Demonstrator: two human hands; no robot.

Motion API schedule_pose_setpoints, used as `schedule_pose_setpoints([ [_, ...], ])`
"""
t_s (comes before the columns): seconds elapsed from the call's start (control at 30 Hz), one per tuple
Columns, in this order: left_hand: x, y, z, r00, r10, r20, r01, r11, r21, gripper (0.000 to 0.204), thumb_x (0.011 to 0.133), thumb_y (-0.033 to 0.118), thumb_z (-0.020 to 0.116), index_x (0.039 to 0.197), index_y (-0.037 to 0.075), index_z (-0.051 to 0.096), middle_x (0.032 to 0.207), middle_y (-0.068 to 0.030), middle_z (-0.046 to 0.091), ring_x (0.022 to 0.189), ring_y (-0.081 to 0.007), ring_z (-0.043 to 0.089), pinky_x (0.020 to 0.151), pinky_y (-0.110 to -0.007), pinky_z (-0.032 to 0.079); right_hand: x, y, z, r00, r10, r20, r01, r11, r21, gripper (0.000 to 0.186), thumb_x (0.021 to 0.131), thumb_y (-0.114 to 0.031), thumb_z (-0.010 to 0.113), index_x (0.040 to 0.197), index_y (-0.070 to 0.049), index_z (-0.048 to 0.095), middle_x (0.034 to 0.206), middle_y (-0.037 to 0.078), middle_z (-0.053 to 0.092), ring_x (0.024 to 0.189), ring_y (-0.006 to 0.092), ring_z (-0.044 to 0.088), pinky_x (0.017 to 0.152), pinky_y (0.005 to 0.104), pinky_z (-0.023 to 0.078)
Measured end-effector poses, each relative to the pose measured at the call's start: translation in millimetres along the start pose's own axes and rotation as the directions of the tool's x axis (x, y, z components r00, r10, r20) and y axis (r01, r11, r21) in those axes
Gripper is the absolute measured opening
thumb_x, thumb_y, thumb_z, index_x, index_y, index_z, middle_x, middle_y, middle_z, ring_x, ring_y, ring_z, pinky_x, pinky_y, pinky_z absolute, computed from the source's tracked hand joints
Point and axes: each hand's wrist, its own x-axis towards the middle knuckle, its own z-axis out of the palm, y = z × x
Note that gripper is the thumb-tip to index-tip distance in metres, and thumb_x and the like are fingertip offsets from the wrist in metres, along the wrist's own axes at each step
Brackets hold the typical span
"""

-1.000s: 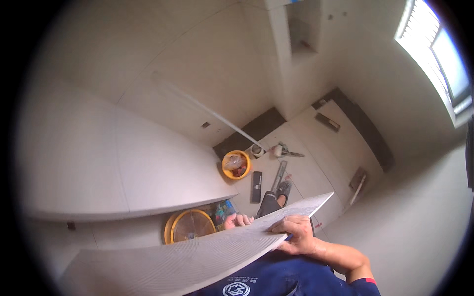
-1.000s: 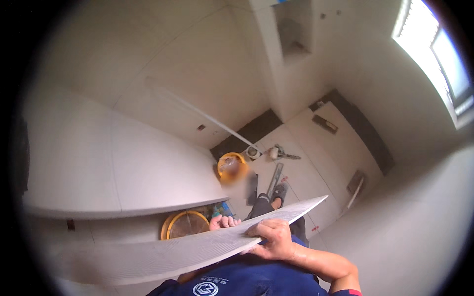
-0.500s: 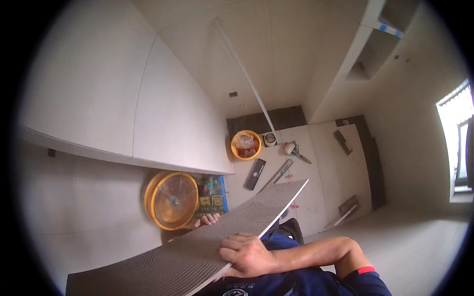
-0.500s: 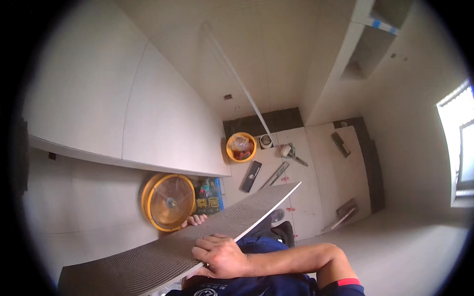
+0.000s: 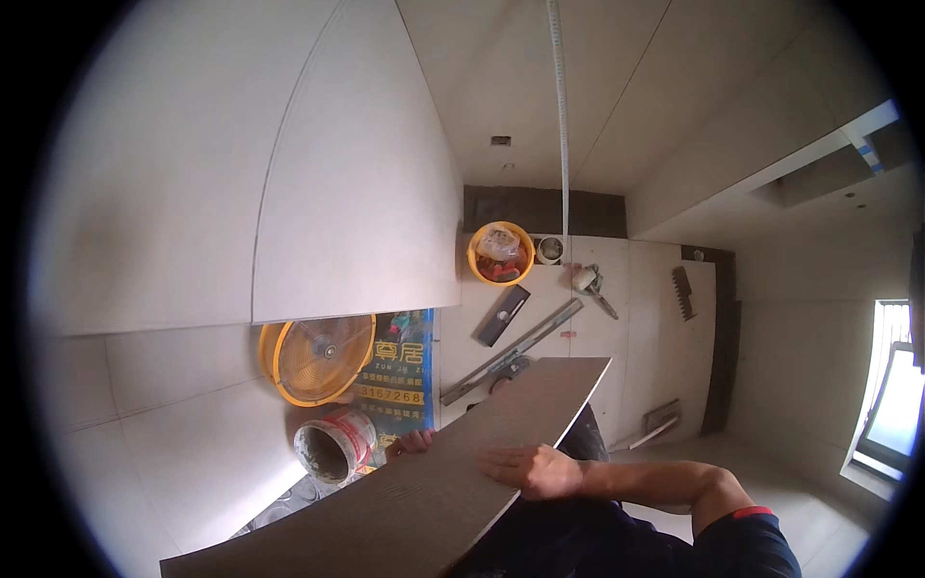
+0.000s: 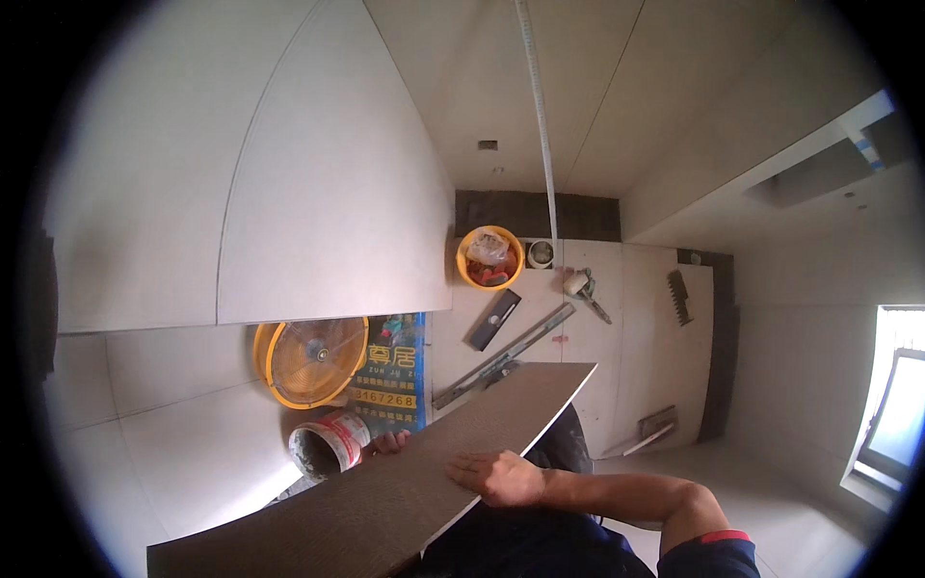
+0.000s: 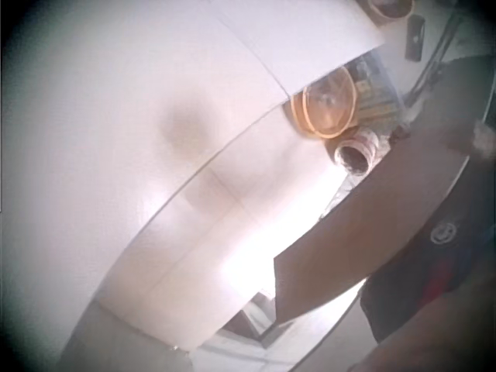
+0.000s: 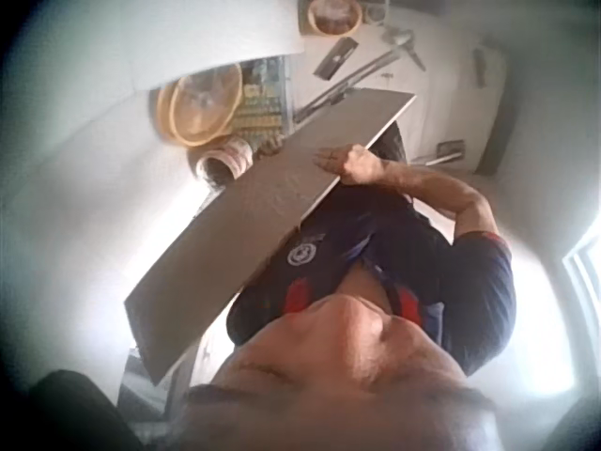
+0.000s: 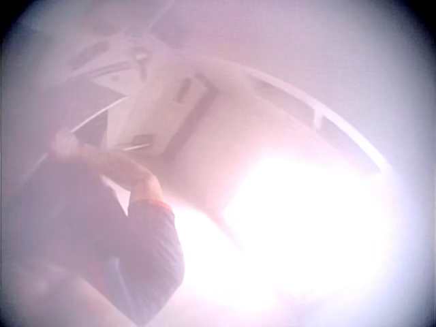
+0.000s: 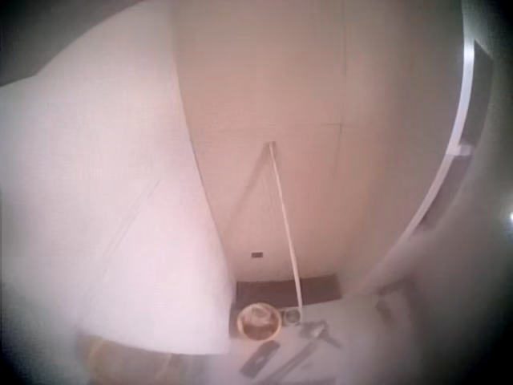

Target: The person measures a tile and a section of a room using a tape measure, then uses a marker and a straight edge to draw a line across the tile surface.

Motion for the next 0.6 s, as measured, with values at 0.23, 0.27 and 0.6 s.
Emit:
schedule_pose_setpoints([
  [0.23, -33.4, 11.0, 75.7, 0.949, -0.277, -0.153, 0.179, 0.869, -0.462, 0.037, 0.097, 0.031, 0.037, 0.067, 0.011, 0.047, 0.067, -0.0036, 0.046, 0.065, -0.0214, 0.042, 0.073, -0.04, 0.036, -14.2, -17.8, -28.4, 0.986, 0.013, -0.166, -0.015, 1.0, -0.006, 0.047, 0.064, -0.003, 0.069, 0.111, -0.004, 0.07, 0.105, 0.012, 0.07, 0.098, 0.0293, 0.068, 0.081, 0.0414, 0.055],
  [0.27, -33.9, 6.1, 73.6, 0.983, -0.183, -0.016, 0.16, 0.894, -0.418, 0.038, 0.097, 0.031, 0.038, 0.067, 0.01, 0.048, 0.069, -0.0043, 0.048, 0.066, -0.0221, 0.043, 0.074, -0.04, 0.037, -18.9, -24.2, -35.3, 0.981, 0.003, -0.193, -0.009, 0.999, -0.031, 0.046, 0.064, -0.003, 0.069, 0.11, -0.006, 0.07, 0.103, 0.012, 0.071, 0.096, 0.0285, 0.069, 0.08, 0.0415, 0.055],
  [0.6, -54.0, 5.3, 215.4, 0.781, -0.299, 0.549, 0.218, 0.953, 0.209, 0.042, 0.094, 0.034, 0.043, 0.081, 0.001, 0.066, 0.09, -0.0165, 0.068, 0.093, -0.0317, 0.06, 0.103, -0.051, 0.037, -144.6, -29.5, -94.9, 0.749, 0.321, -0.579, -0.267, 0.947, 0.18, 0.042, 0.073, -0.049, 0.081, 0.086, -0.009, 0.075, 0.075, 0.01, 0.07, 0.071, 0.0311, 0.068, 0.063, 0.04, 0.053],
])
